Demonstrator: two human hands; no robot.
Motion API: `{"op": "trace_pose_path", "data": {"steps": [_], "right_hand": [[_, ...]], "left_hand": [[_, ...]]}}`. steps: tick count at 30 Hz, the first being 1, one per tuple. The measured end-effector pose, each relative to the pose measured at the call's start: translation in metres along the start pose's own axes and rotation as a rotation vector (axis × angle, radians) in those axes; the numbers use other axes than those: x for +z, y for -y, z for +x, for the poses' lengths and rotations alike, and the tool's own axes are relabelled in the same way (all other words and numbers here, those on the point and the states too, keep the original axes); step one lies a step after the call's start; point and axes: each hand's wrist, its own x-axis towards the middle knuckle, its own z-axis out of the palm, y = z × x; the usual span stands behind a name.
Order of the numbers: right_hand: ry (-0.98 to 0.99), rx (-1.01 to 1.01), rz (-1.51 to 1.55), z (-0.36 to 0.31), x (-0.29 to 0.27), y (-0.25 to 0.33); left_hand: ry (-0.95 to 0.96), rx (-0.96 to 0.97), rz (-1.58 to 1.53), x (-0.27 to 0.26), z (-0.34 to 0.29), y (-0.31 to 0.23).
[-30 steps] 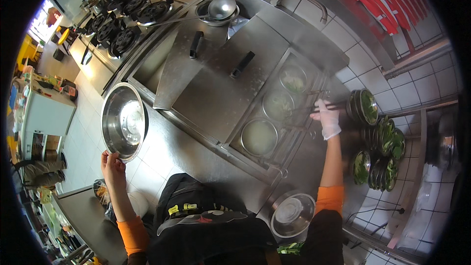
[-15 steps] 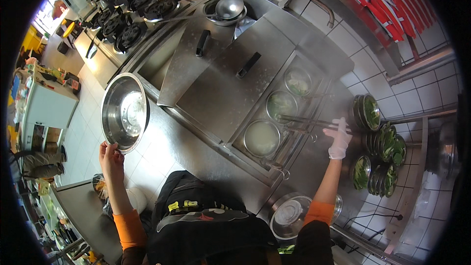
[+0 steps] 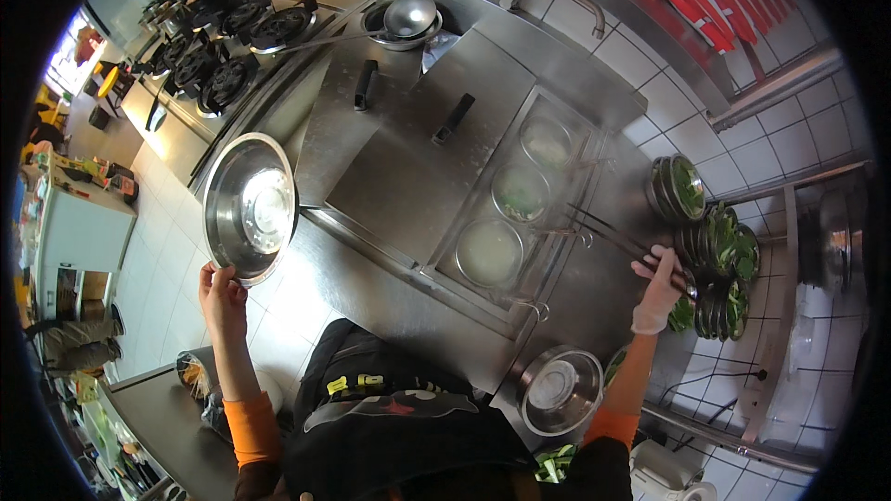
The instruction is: The person prepares noodle dishes in a commercial kitchen. They blanch noodles and vegetables in boiling water, transfer them to bowls, add broth and toppings, and place the bowls on a stove to heat.
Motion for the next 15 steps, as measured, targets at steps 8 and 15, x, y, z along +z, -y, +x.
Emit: {"op": "trace_pose_path", "data": {"steps": [8, 15], "right_hand": [[0.892, -0.312, -0.923, -0.101, 0.023, -0.111], [1.114, -0.497, -1.029, -0.058, 0.015, -0.119]], "left_hand": [[0.066, -0.032, 0.016, 0.038, 0.017, 0.008], [-0.002, 0.0, 0.024, 0.047, 0.015, -0.001]]}}
